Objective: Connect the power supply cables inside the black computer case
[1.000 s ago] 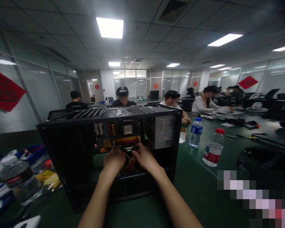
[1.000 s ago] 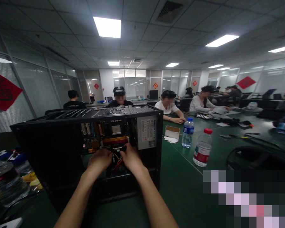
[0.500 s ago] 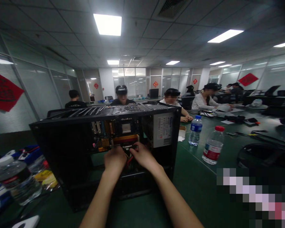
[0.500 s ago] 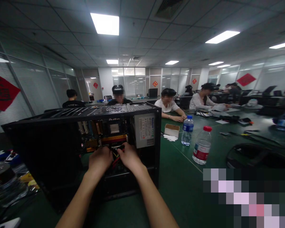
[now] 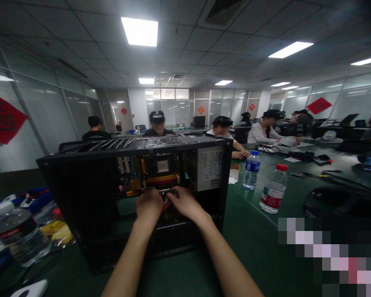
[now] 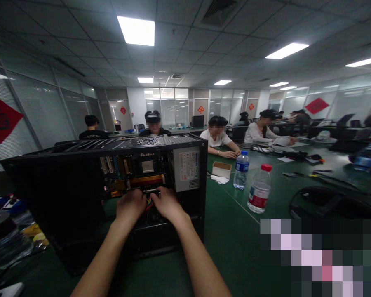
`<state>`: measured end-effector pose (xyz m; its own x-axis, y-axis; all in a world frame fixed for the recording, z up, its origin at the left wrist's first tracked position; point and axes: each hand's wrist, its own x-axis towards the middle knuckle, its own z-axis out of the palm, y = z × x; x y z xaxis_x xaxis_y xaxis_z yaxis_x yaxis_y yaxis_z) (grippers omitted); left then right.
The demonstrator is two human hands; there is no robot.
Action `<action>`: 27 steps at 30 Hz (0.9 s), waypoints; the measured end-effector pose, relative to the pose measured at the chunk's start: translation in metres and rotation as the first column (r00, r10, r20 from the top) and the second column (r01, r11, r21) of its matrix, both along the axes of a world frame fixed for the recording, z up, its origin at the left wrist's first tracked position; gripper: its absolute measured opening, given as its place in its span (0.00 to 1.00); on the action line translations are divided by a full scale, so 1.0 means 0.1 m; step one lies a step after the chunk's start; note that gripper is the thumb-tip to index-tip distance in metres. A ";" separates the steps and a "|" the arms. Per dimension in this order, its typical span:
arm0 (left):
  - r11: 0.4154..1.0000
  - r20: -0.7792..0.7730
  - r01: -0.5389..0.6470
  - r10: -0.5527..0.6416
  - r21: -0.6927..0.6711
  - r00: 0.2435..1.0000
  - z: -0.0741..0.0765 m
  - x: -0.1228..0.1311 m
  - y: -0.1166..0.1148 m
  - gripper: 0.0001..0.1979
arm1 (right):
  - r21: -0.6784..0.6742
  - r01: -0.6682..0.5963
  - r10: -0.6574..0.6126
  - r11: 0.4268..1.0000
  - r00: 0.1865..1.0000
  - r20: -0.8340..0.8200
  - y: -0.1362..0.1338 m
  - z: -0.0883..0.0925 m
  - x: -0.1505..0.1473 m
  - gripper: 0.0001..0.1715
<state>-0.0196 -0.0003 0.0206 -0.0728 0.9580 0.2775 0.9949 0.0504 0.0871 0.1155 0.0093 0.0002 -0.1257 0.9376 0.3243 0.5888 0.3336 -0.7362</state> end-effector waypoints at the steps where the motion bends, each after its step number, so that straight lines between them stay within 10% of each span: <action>1: 1.000 0.001 0.004 -0.004 -0.008 1.000 0.01 -0.01 -0.02 0.17 | -0.002 -0.008 0.008 1.000 1.000 -0.010 0.00 0.00 0.01 0.13; 9: 0.996 0.056 0.083 -0.081 -0.031 0.995 0.23 0.03 -0.24 0.20 | -0.010 -0.003 0.001 1.000 0.986 -0.168 0.15 -0.05 0.01 0.10; 15: 0.929 0.245 0.313 -0.262 -0.199 0.933 0.09 0.01 -0.15 0.18 | -0.022 0.069 -0.072 0.997 0.976 -0.204 0.16 0.04 -0.01 0.12; 27: 0.982 -0.071 0.066 -0.080 -0.178 0.994 0.16 0.08 -0.29 0.17 | 0.027 -0.007 0.003 1.000 0.993 0.121 0.19 -0.02 0.01 0.14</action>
